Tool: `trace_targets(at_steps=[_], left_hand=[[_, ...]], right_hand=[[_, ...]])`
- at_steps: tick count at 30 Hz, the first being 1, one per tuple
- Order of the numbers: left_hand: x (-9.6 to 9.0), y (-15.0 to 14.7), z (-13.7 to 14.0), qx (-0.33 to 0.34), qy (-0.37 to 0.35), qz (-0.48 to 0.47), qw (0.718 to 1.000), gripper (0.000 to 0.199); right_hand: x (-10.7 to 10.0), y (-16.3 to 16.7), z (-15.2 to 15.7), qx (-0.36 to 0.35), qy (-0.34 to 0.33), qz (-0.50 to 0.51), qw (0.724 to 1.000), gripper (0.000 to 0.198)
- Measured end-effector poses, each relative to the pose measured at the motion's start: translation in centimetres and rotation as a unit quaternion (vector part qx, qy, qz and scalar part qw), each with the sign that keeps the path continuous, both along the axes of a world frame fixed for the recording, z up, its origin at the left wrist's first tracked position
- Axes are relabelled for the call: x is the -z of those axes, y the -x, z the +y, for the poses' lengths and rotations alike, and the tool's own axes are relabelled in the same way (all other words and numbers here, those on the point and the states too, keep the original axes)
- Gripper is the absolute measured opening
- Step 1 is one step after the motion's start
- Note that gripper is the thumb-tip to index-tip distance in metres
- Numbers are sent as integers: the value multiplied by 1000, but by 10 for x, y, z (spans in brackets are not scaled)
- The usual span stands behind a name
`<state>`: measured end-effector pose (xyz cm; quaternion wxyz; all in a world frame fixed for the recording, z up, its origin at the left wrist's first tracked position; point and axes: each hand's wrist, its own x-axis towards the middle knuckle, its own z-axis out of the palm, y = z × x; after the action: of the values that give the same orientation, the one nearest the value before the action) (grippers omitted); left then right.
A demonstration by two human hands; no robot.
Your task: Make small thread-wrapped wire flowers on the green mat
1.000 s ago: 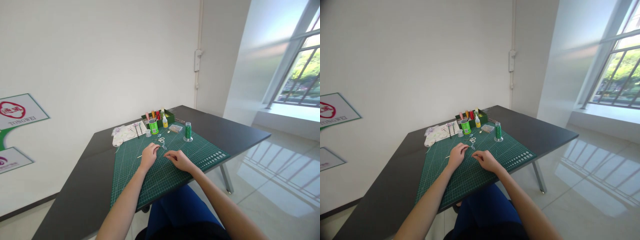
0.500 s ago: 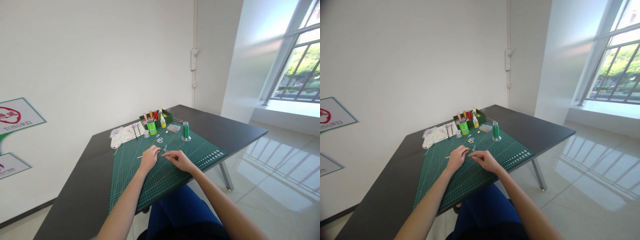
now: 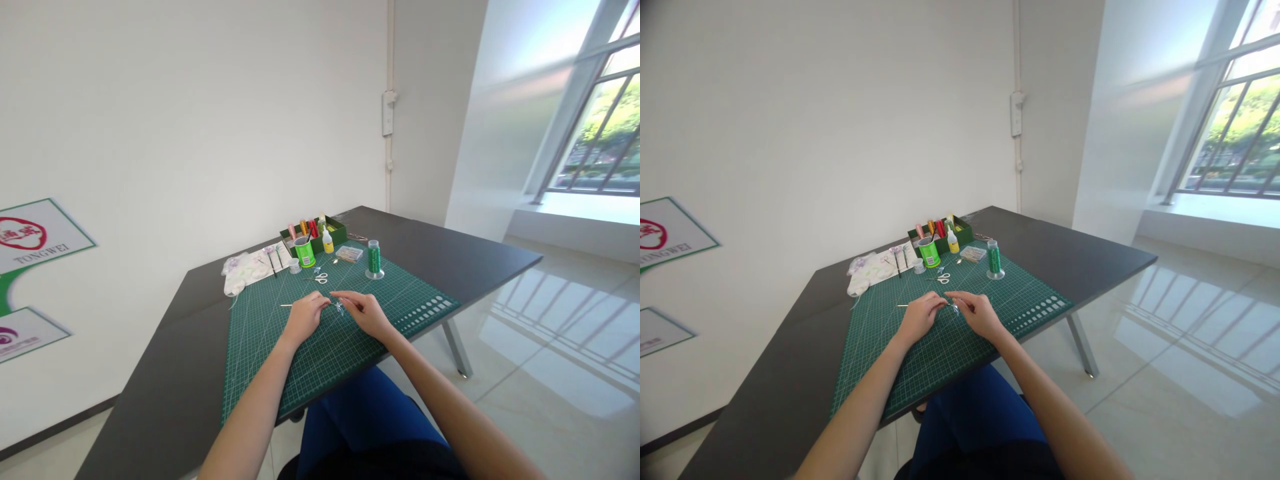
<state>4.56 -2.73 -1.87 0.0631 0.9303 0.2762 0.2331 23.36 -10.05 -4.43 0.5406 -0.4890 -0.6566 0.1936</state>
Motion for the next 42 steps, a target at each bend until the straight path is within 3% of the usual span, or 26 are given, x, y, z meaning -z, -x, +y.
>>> trace_targets(at_steps=[10, 24, 33, 42], left_hand=[[0, 1, 3, 24, 21, -39, 999, 26], [-3, -3, 4, 84, 142, -169, 972, 17], [4, -5, 10, 38, 247, -282, 926, 17], [6, -3, 15, -30, 251, -348, 903, 17]], right_hand=[[0, -1, 1, 21, -14, -12, 1000, 41], [3, -4, 5, 68, -6, 25, 997, 44], [9, -3, 11, 45, 62, -58, 995, 43], [6, -1, 7, -9, 81, -120, 989, 41]])
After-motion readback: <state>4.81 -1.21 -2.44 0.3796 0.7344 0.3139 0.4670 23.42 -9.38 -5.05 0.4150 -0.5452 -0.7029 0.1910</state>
